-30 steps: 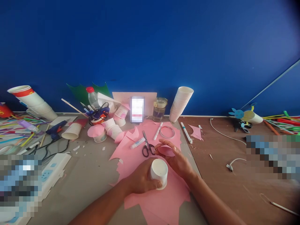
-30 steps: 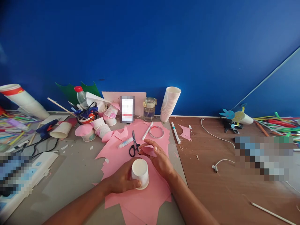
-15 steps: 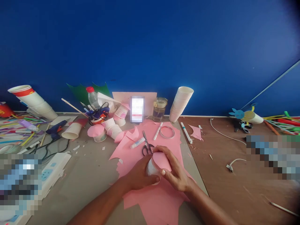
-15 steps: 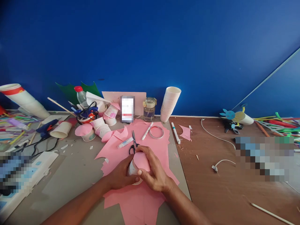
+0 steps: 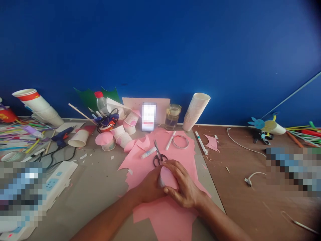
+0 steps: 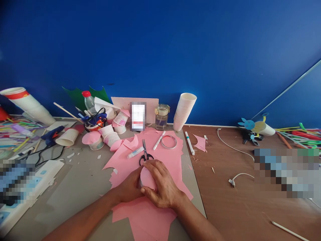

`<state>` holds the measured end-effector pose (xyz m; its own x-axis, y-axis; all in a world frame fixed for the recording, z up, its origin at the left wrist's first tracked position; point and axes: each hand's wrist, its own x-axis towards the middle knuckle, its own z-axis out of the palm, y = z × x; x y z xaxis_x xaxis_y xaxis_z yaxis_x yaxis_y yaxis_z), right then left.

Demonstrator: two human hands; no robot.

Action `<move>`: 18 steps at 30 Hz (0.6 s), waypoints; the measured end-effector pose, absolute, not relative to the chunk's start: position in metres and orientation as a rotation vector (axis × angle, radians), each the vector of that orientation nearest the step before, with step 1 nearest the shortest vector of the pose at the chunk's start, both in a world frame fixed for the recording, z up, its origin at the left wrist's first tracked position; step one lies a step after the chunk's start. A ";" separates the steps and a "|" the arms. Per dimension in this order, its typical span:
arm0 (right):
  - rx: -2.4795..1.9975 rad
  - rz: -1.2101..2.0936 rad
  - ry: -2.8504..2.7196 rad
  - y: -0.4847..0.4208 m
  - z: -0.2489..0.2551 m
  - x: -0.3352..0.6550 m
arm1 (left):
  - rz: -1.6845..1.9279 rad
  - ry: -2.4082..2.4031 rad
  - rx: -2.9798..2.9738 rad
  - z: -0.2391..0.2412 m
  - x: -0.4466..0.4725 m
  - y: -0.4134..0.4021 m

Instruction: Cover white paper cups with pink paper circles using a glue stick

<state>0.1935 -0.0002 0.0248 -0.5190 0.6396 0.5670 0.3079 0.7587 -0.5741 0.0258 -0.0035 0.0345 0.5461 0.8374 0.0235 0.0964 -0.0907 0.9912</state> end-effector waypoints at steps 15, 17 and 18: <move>-0.631 0.524 -2.158 0.003 0.030 0.193 | 0.830 0.707 1.488 0.042 0.030 -0.003; -0.626 0.536 -2.162 0.003 0.031 0.193 | 0.815 0.712 1.493 0.044 0.031 -0.003; -0.628 0.538 -2.166 0.003 0.031 0.193 | 0.812 0.716 1.491 0.046 0.032 -0.003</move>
<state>0.1934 0.0031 0.0310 -0.5565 0.5954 0.5795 0.2552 0.7862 -0.5628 0.0318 -0.0027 0.0456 0.5620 0.8234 0.0780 -0.0258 -0.0769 0.9967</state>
